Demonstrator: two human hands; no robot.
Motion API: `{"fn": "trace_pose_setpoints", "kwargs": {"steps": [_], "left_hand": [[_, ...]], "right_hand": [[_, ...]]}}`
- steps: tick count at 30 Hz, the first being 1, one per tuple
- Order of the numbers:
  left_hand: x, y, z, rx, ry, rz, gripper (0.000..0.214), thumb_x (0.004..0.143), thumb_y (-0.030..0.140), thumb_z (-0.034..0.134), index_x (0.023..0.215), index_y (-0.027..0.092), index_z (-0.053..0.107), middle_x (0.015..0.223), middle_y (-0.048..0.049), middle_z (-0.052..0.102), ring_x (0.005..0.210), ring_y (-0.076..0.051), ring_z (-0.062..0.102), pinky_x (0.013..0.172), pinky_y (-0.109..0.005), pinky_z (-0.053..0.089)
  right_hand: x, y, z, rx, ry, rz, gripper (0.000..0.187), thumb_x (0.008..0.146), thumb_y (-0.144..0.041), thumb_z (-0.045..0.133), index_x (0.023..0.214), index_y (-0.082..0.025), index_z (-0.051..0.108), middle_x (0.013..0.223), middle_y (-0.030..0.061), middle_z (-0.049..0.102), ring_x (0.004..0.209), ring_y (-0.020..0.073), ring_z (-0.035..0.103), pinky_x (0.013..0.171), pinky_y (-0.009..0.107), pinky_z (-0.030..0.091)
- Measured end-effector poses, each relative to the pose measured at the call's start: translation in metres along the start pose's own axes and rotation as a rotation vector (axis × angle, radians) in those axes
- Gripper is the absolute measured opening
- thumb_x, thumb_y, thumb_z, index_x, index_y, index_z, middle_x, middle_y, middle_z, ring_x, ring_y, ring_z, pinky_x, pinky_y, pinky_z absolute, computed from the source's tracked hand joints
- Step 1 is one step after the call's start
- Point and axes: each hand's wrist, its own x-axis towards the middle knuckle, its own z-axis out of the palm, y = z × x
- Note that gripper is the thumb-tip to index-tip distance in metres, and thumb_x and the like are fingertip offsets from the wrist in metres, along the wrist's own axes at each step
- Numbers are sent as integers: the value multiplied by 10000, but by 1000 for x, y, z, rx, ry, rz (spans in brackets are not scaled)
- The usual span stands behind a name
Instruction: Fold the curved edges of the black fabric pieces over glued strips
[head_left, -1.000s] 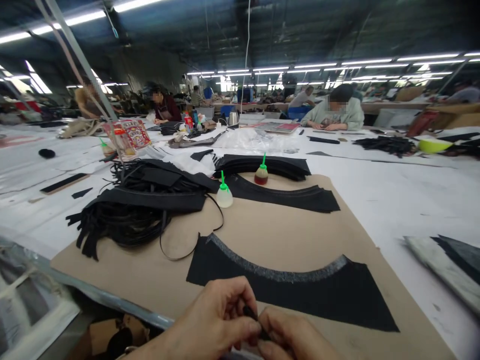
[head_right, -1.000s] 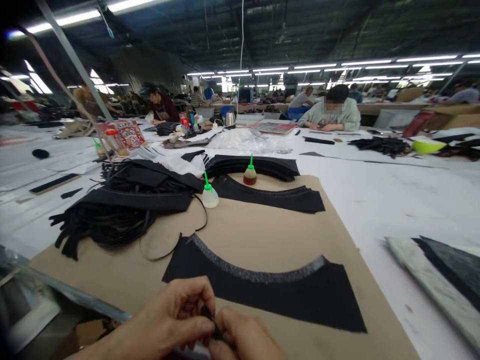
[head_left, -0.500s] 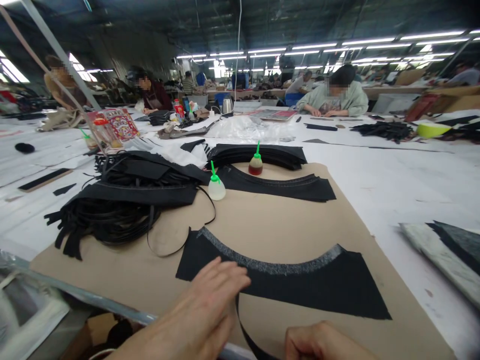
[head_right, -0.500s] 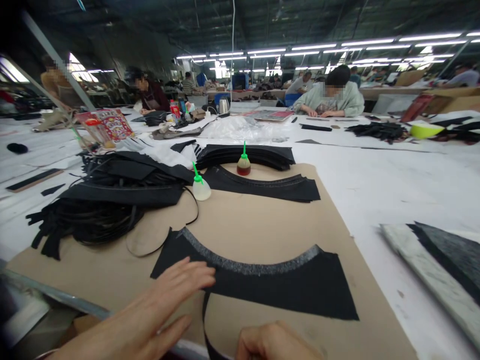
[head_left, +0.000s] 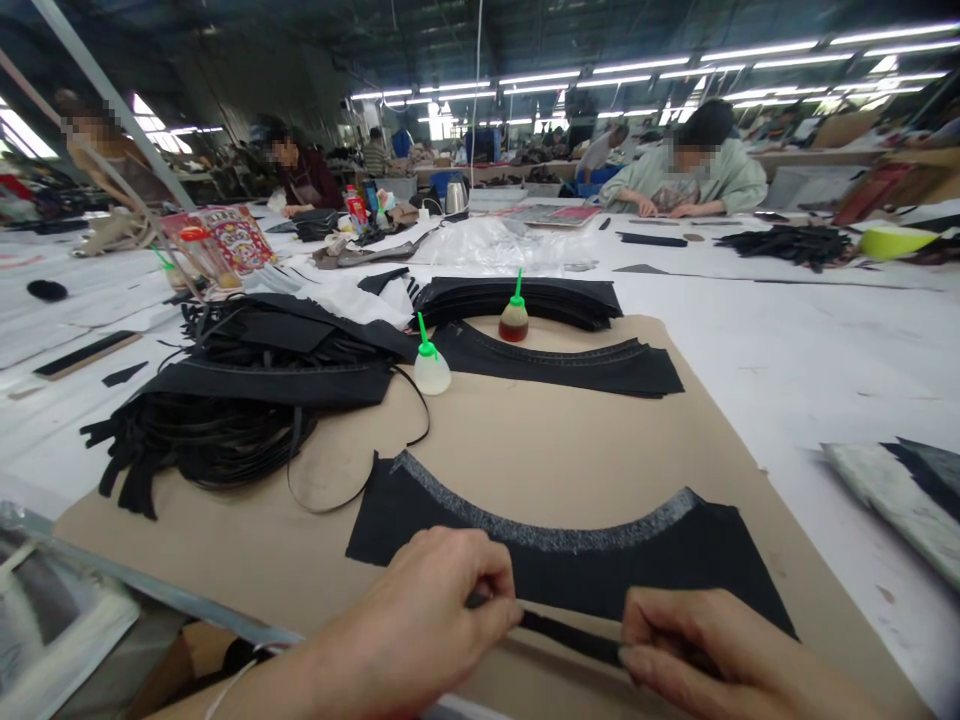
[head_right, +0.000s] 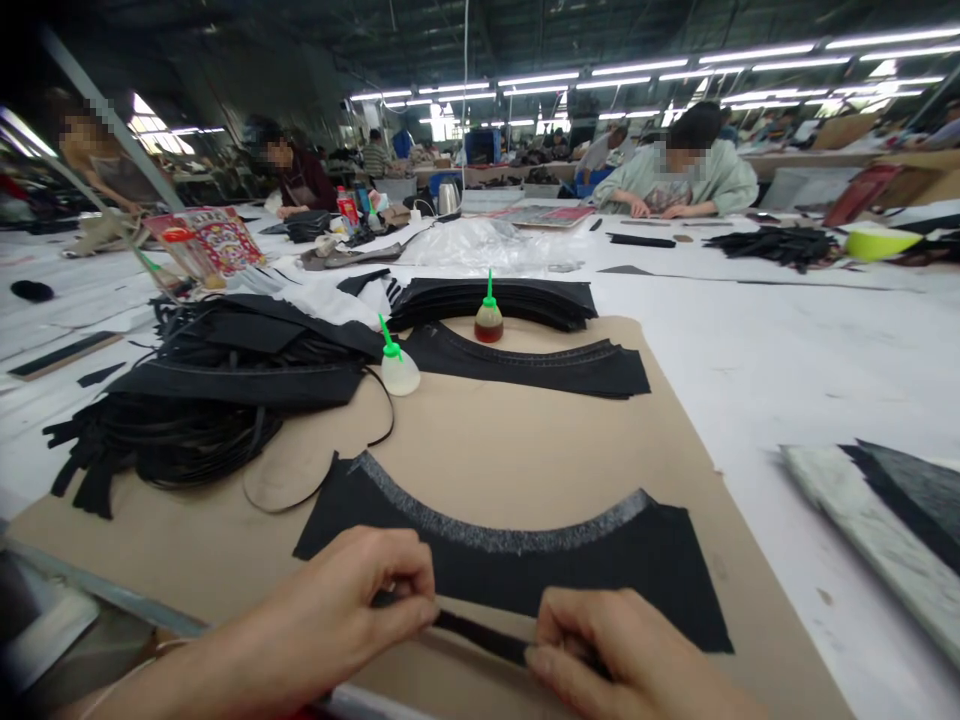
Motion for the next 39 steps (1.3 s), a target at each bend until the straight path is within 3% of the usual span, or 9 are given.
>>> {"fn": "trace_pose_setpoints", "kwargs": {"steps": [4, 9, 23, 39], "left_hand": [[37, -13, 13, -15, 15, -11, 76, 735, 209, 566, 703, 207, 635, 631, 18, 616, 609, -153, 550, 551, -229, 304], [59, -21, 19, 33, 40, -54, 92, 692, 153, 532, 672, 199, 610, 612, 8, 613, 581, -146, 538, 532, -227, 292], [66, -25, 31, 101, 94, -76, 122, 723, 177, 526, 718, 205, 644, 667, -8, 651, 626, -169, 580, 561, -247, 315], [69, -27, 39, 137, 95, -91, 104, 731, 190, 541, 704, 206, 640, 661, 6, 653, 626, -156, 580, 556, -245, 306]], "right_hand": [[18, -12, -15, -196, 180, 76, 297, 887, -399, 464, 656, -215, 495, 677, 15, 574, 630, 176, 506, 536, 269, 268], [39, -11, -18, -363, 232, 84, 235, 883, -274, 477, 674, -216, 566, 705, 30, 630, 660, 189, 558, 555, 276, 258], [54, -8, -15, -463, 263, 185, 238, 904, -261, 463, 696, -216, 570, 728, 49, 655, 684, 210, 597, 567, 289, 253], [57, -4, -17, -454, 262, 192, 241, 884, -213, 465, 662, -209, 558, 714, 33, 649, 686, 189, 590, 570, 284, 255]]}}
